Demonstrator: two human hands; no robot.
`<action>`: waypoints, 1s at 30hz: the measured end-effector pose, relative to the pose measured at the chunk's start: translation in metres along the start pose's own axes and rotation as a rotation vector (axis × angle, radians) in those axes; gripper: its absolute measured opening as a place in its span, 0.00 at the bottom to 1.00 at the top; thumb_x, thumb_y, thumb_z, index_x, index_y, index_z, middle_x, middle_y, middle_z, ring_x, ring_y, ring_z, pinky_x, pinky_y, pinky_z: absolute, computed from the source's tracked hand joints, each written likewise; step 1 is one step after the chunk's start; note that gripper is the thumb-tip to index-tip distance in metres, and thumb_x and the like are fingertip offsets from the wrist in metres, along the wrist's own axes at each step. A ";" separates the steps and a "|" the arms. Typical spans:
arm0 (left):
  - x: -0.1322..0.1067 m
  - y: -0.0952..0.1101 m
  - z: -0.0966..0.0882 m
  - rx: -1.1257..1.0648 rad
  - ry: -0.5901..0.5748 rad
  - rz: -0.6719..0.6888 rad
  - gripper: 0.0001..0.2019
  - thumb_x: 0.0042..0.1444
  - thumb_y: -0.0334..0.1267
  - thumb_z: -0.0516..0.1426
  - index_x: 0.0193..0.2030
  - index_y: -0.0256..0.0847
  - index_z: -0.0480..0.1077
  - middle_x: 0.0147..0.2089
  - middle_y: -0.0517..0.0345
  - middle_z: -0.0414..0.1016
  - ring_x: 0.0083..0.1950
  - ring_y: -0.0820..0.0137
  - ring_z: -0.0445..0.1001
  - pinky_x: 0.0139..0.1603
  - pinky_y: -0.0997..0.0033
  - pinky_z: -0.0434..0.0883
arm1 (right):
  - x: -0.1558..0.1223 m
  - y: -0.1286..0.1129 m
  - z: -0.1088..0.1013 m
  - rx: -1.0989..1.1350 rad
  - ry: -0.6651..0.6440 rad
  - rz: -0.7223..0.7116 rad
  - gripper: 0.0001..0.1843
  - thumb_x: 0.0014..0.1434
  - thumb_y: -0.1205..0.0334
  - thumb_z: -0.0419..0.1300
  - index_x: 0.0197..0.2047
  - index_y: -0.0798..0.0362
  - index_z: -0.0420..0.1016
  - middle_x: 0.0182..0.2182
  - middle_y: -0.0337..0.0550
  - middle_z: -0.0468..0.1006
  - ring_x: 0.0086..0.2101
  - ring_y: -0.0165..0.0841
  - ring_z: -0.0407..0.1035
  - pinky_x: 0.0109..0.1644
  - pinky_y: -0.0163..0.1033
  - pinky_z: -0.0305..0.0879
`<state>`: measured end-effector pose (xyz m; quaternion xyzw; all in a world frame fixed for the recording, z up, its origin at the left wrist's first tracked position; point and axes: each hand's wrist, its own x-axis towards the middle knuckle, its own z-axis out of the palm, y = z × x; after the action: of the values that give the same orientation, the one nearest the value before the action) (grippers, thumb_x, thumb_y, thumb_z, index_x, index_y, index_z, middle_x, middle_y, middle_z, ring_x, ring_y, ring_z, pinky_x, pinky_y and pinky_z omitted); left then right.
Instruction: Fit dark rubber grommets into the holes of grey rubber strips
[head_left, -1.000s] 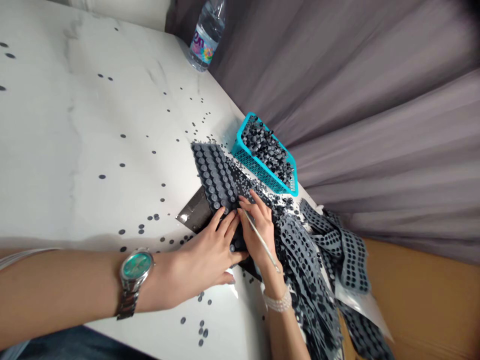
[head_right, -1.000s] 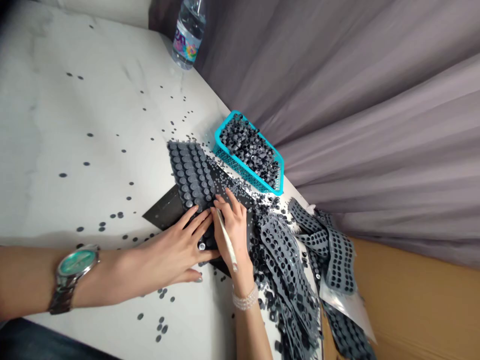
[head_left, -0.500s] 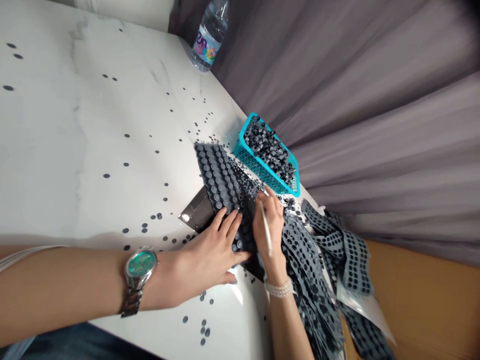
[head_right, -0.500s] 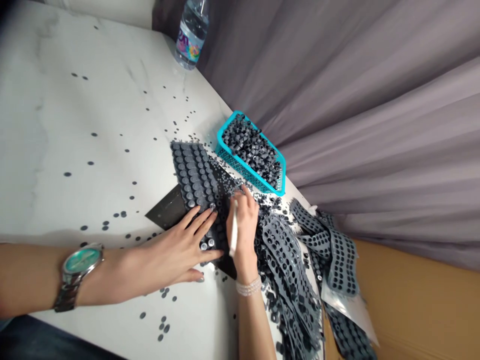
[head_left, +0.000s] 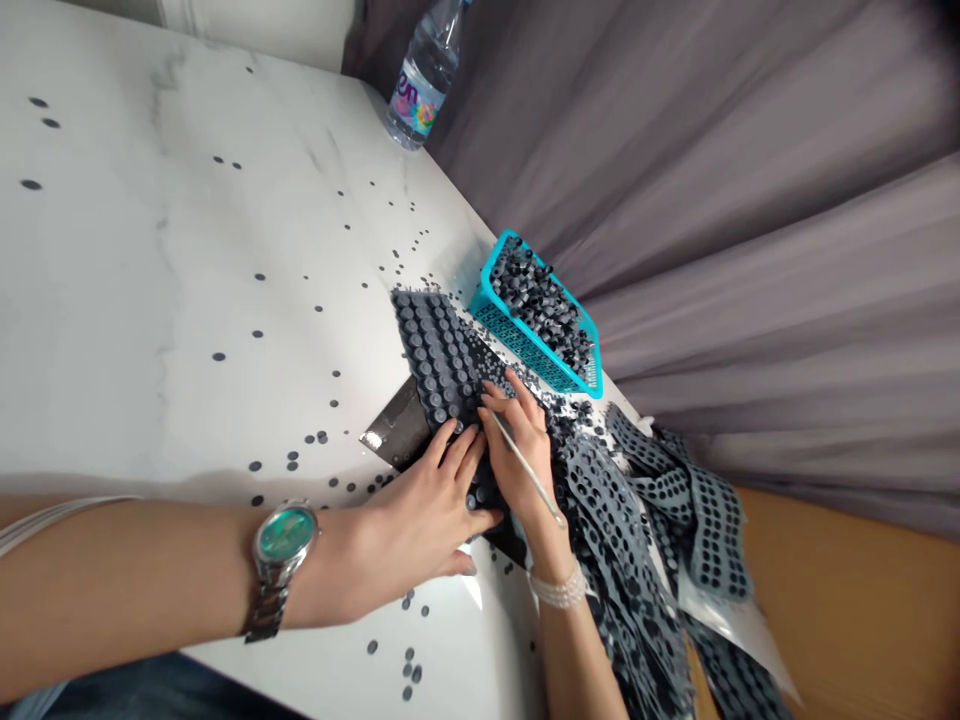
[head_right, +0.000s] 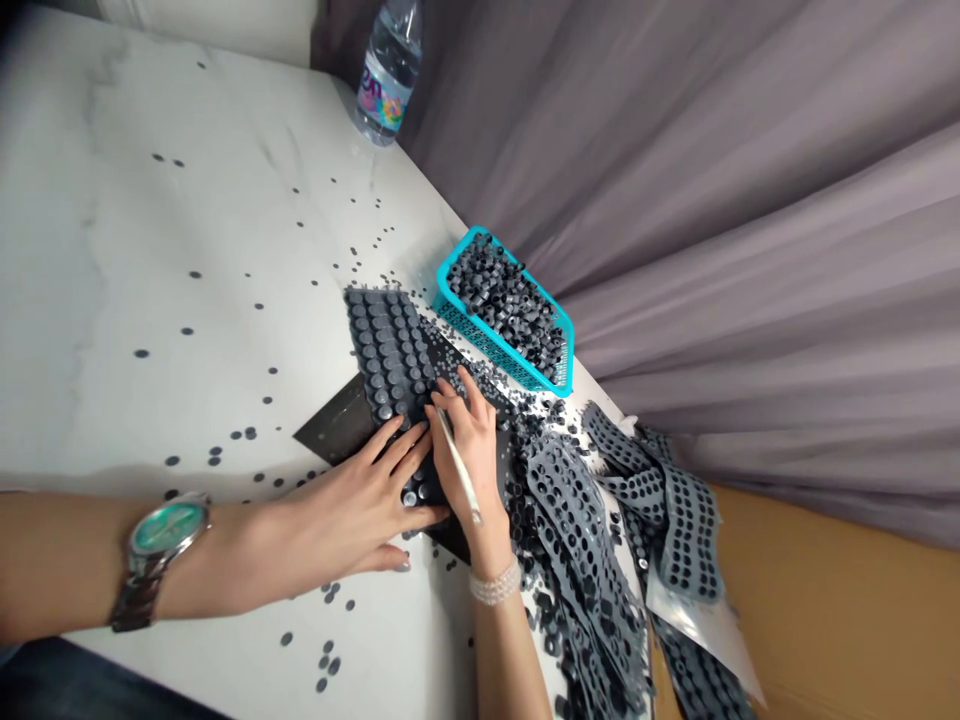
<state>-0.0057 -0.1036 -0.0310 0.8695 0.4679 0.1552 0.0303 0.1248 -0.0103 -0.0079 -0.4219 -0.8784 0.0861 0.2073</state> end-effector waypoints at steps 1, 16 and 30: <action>0.000 0.000 0.000 0.003 0.003 -0.003 0.25 0.52 0.62 0.56 0.54 0.57 0.72 0.63 0.45 0.69 0.68 0.44 0.59 0.66 0.37 0.46 | 0.000 0.000 0.000 -0.009 -0.005 -0.011 0.10 0.67 0.60 0.52 0.45 0.49 0.74 0.54 0.47 0.75 0.64 0.39 0.56 0.62 0.53 0.59; -0.001 0.001 0.000 -0.014 -0.001 -0.002 0.25 0.53 0.61 0.56 0.56 0.58 0.71 0.64 0.46 0.68 0.68 0.45 0.59 0.65 0.38 0.50 | 0.013 0.022 0.007 -0.109 0.166 0.132 0.13 0.68 0.60 0.47 0.44 0.52 0.72 0.56 0.55 0.72 0.62 0.41 0.59 0.61 0.54 0.60; -0.003 0.002 0.007 0.077 0.072 0.014 0.26 0.55 0.63 0.52 0.56 0.57 0.71 0.59 0.43 0.73 0.64 0.44 0.64 0.65 0.37 0.46 | 0.015 0.004 0.010 -0.031 0.007 -0.037 0.10 0.67 0.61 0.51 0.45 0.49 0.74 0.53 0.46 0.77 0.64 0.37 0.57 0.62 0.50 0.59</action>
<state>-0.0032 -0.1064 -0.0378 0.8672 0.4681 0.1686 -0.0213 0.1154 0.0039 -0.0139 -0.4091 -0.8866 0.0669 0.2053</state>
